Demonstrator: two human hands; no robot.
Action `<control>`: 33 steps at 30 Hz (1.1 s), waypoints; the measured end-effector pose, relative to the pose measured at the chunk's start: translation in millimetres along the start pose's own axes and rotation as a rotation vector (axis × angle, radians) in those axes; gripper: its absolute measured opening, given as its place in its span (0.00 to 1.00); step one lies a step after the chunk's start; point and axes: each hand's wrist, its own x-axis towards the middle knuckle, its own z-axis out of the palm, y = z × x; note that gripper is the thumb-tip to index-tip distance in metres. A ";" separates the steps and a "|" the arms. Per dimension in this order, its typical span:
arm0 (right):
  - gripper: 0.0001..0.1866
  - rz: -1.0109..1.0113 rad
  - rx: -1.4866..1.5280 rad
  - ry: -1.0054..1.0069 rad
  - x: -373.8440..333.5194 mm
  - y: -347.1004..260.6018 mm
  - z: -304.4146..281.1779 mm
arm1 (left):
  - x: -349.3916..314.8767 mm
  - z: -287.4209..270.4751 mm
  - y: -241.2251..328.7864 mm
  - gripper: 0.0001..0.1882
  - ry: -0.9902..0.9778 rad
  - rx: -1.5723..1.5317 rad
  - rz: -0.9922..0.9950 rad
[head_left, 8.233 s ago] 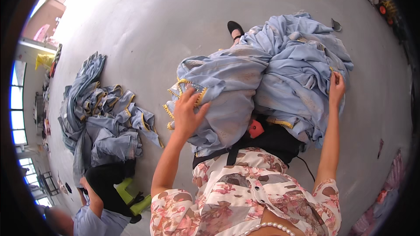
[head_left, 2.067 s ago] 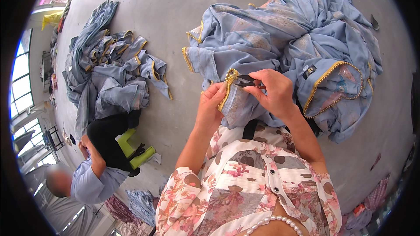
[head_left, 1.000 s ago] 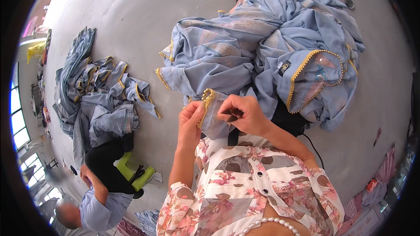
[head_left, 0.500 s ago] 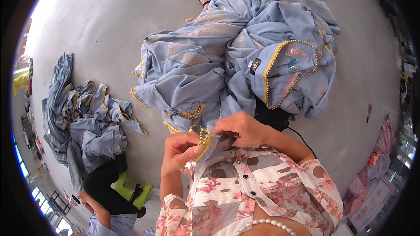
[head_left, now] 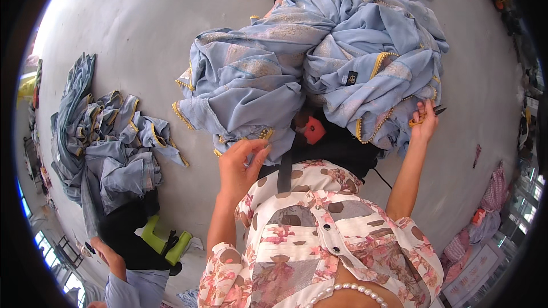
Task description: The person uses small scissors to trim loose threads and excess fabric from the edges of a light blue garment with gold trim. They repeatedly lift and adjust sections of the fabric to access different areas while seated on the floor.
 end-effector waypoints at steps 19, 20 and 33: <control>0.12 -0.225 -0.445 -1.224 -181.9 20.7 230.3 | 22.4 -11.7 -15.9 0.11 0.009 0.383 0.302; 0.12 -0.290 -0.507 -1.267 -186.3 24.2 236.4 | 12.5 -6.1 -9.6 0.11 -0.018 0.383 0.297; 0.22 -0.998 -0.892 -1.428 -248.7 45.7 208.1 | -14.1 -16.3 -10.0 0.23 -0.048 0.122 0.058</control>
